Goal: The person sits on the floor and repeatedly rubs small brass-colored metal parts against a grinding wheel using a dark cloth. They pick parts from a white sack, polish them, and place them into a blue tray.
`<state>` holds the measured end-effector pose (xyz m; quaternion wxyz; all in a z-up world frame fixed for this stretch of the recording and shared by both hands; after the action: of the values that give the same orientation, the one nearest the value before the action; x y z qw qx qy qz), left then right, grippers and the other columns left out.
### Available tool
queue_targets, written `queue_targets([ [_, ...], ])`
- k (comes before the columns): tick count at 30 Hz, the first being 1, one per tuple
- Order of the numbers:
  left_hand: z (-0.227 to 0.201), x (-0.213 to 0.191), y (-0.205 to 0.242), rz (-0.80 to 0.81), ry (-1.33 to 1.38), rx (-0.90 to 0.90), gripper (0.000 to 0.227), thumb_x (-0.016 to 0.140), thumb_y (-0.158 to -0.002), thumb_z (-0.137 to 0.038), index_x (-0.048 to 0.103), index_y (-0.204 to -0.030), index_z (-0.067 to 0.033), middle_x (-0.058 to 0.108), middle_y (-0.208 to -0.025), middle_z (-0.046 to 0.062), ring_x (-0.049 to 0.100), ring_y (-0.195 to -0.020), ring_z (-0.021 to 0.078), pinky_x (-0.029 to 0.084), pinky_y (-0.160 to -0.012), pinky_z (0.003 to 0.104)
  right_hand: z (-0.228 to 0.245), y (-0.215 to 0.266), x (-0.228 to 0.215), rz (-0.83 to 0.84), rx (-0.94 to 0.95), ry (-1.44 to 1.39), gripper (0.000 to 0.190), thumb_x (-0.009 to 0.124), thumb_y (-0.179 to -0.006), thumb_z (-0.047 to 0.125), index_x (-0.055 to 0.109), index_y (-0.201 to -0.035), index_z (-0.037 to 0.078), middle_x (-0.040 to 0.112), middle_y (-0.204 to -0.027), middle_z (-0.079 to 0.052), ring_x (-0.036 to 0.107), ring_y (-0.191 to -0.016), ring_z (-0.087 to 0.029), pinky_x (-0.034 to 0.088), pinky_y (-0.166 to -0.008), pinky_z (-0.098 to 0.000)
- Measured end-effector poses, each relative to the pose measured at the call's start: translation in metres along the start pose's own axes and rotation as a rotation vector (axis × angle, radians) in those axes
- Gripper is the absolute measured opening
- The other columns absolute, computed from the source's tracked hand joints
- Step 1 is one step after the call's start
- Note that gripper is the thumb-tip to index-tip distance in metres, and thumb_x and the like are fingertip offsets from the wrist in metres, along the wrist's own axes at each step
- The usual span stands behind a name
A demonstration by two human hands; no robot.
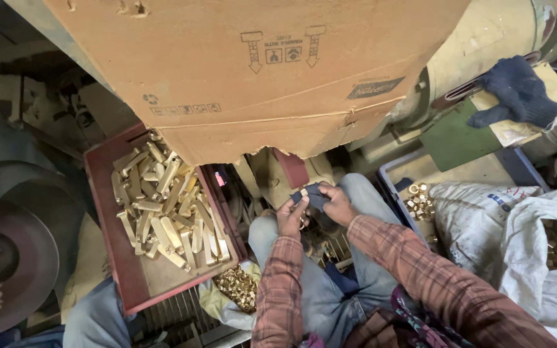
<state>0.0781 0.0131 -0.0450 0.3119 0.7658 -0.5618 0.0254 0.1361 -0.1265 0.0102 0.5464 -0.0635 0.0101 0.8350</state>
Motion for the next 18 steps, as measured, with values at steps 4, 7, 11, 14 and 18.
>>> queue_targets([
  [4,0.005,0.001,-0.007,-0.005,0.058,-0.014,0.019,0.077,-0.092,-0.019,0.077,-0.103,-0.0038,0.065,-0.071,0.000,0.055,-0.056,0.0073,0.040,-0.043,0.022,0.003,-0.005,0.003,-0.004,-0.008,0.008,0.047,0.050,-0.072,-0.009,0.071,-0.113,0.000,0.066,-0.101,-0.008,0.064,-0.098,-0.020,0.049,-0.087,-0.0293],
  [7,0.010,-0.001,-0.011,-0.027,0.068,-0.025,0.019,0.076,-0.092,-0.019,0.076,-0.101,-0.0028,0.066,-0.071,0.000,0.054,-0.054,0.0078,0.039,-0.043,0.023,-0.001,-0.007,0.006,-0.010,0.001,-0.026,0.044,0.050,-0.073,-0.008,0.072,-0.111,0.000,0.067,-0.102,-0.008,0.064,-0.099,-0.020,0.049,-0.089,-0.0291],
  [11,0.015,-0.006,-0.017,-0.051,0.040,-0.055,0.018,0.075,-0.092,-0.022,0.076,-0.099,-0.0059,0.065,-0.068,0.001,0.050,-0.049,0.0080,0.037,-0.041,0.022,-0.011,-0.011,0.009,-0.015,0.036,-0.061,0.042,0.051,-0.073,-0.008,0.070,-0.110,0.000,0.065,-0.103,-0.008,0.062,-0.099,-0.020,0.047,-0.089,-0.0287],
  [14,0.017,-0.007,-0.017,-0.055,0.059,-0.056,0.016,0.075,-0.092,-0.021,0.075,-0.100,-0.0066,0.067,-0.072,0.000,0.055,-0.055,0.0068,0.041,-0.043,0.022,-0.017,-0.011,0.007,-0.005,0.054,0.063,0.045,0.050,-0.070,-0.007,0.072,-0.110,0.000,0.063,-0.096,-0.008,0.062,-0.093,-0.021,0.049,-0.087,-0.0289],
  [18,0.011,-0.004,-0.012,-0.017,0.015,-0.031,0.019,0.076,-0.093,-0.022,0.074,-0.096,-0.0034,0.067,-0.072,0.002,0.057,-0.056,0.0088,0.042,-0.042,0.024,-0.017,-0.004,0.005,-0.001,0.006,-0.056,0.037,0.054,-0.078,-0.007,0.072,-0.110,-0.001,0.067,-0.101,-0.005,0.063,-0.097,-0.016,0.049,-0.088,-0.0280],
])
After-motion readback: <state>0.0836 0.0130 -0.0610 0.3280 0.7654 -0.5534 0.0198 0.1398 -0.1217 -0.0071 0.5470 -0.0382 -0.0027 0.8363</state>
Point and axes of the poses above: each hand's wrist, its own y-axis away from the middle knuckle, its own x-axis out of the palm, z = x × y, the point moved 9 cm from there along -y, towards the middle knuckle
